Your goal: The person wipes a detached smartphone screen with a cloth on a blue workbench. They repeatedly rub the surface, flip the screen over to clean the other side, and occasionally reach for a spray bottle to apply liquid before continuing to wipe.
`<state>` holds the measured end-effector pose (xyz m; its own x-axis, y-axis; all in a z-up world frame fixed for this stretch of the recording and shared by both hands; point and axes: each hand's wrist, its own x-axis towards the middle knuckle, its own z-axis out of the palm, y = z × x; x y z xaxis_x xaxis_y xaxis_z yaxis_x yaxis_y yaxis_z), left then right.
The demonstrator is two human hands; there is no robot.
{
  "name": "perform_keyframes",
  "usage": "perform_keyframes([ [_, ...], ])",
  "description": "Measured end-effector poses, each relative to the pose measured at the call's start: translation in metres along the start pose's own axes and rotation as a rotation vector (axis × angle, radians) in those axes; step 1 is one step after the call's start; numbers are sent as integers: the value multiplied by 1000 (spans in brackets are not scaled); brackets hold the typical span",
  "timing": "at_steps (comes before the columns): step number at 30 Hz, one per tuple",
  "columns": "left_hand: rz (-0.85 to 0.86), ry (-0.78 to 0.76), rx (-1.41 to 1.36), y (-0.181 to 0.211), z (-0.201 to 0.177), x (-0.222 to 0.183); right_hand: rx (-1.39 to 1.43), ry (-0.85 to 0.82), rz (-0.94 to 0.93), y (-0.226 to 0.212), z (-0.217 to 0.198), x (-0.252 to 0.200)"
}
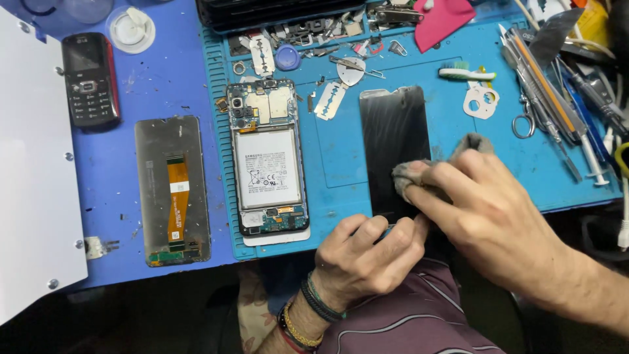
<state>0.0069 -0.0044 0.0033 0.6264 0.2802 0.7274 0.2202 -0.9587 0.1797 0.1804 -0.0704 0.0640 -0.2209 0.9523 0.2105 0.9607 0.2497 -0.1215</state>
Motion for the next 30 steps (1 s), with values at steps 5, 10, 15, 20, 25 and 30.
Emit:
perform_keyframes([
  [5, 7, -12, 0, 3, 4, -4, -223, 80, 106, 41, 13, 17],
  [10, -31, 48, 12, -1, -2, 2, -67, -40, 50, 23, 5, 14],
  [15, 6, -6, 2, 1, 1, -1, -141, 102, 46, 24, 11, 27],
  [20, -7, 3, -4, 3, 1, -2, -140, 113, 46, 42, 18, 28],
  [25, -12, 25, 4, -1, -1, 1, -20, 26, 5, 28, 9, 17],
  [30, -11, 11, 11, 1, 1, 0, -95, 85, 87, 24, 13, 20],
])
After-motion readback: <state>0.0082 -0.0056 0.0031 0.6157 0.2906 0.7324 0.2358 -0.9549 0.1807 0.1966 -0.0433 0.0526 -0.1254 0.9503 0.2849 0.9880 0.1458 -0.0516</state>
